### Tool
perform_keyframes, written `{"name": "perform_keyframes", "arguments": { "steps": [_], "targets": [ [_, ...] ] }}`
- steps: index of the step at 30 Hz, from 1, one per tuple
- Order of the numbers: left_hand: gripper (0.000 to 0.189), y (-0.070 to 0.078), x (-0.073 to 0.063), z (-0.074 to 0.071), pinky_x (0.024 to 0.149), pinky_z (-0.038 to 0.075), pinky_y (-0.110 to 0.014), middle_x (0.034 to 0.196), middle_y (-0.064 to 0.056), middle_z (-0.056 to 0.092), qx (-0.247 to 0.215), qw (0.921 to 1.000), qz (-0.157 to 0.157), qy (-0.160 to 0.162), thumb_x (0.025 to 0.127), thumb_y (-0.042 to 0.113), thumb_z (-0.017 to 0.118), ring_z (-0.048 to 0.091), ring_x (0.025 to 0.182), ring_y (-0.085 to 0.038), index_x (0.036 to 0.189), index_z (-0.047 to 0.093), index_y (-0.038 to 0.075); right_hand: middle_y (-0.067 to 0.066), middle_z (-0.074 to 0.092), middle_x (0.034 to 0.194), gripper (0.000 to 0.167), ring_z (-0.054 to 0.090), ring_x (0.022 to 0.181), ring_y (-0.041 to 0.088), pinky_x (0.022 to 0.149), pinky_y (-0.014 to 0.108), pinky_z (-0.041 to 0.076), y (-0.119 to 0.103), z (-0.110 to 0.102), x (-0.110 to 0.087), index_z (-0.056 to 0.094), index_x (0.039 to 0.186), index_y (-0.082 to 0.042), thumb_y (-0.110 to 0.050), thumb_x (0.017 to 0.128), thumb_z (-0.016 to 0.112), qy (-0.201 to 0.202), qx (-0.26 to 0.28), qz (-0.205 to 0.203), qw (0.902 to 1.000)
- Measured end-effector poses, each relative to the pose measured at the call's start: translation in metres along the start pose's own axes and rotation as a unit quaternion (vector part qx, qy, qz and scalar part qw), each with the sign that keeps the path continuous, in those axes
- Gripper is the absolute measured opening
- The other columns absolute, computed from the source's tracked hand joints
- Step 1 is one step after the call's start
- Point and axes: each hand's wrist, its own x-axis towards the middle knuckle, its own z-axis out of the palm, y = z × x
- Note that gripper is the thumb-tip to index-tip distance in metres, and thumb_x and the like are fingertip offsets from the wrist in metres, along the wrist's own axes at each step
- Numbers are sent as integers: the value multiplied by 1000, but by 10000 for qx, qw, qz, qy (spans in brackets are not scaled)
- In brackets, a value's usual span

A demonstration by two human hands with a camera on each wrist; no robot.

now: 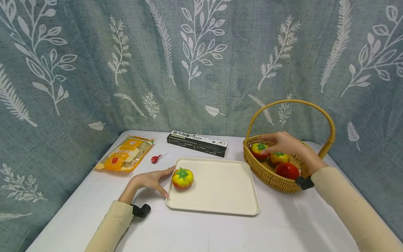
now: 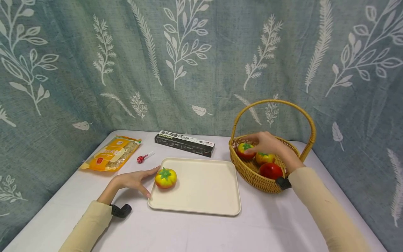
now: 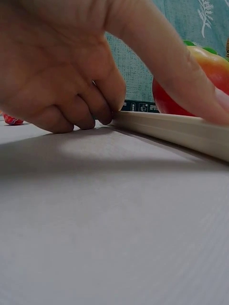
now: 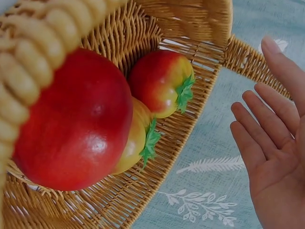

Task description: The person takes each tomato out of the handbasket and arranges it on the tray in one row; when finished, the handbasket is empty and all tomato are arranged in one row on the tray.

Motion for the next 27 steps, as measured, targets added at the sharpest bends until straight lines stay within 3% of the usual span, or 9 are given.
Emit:
{"name": "perform_keyframes", "arguments": {
  "steps": [9,19,27],
  "targets": [
    [115,-2,1,0,116,12,-50,158,-18,17,-36,10000,0,15,67,29,89,14,145,-35,154,18,6,19,57,133,67,54,119,40,95,56,45,8,-2,9,53,138,-6,-42,84,72,-26,119,147,9998],
    [116,1,-1,0,116,12,-51,158,-17,16,-26,10000,-37,1,67,30,89,14,145,-35,154,17,6,23,54,134,61,50,121,43,96,58,44,20,0,15,51,139,-2,-29,88,72,-300,-22,247,9992],
    [115,0,0,1,116,13,-51,158,-18,17,26,10000,-9,6,67,30,89,15,144,-35,154,17,6,24,52,136,64,47,124,45,97,58,42,28,1,23,49,139,0,-30,88,72,-554,12,767,9955]
  ]
}}
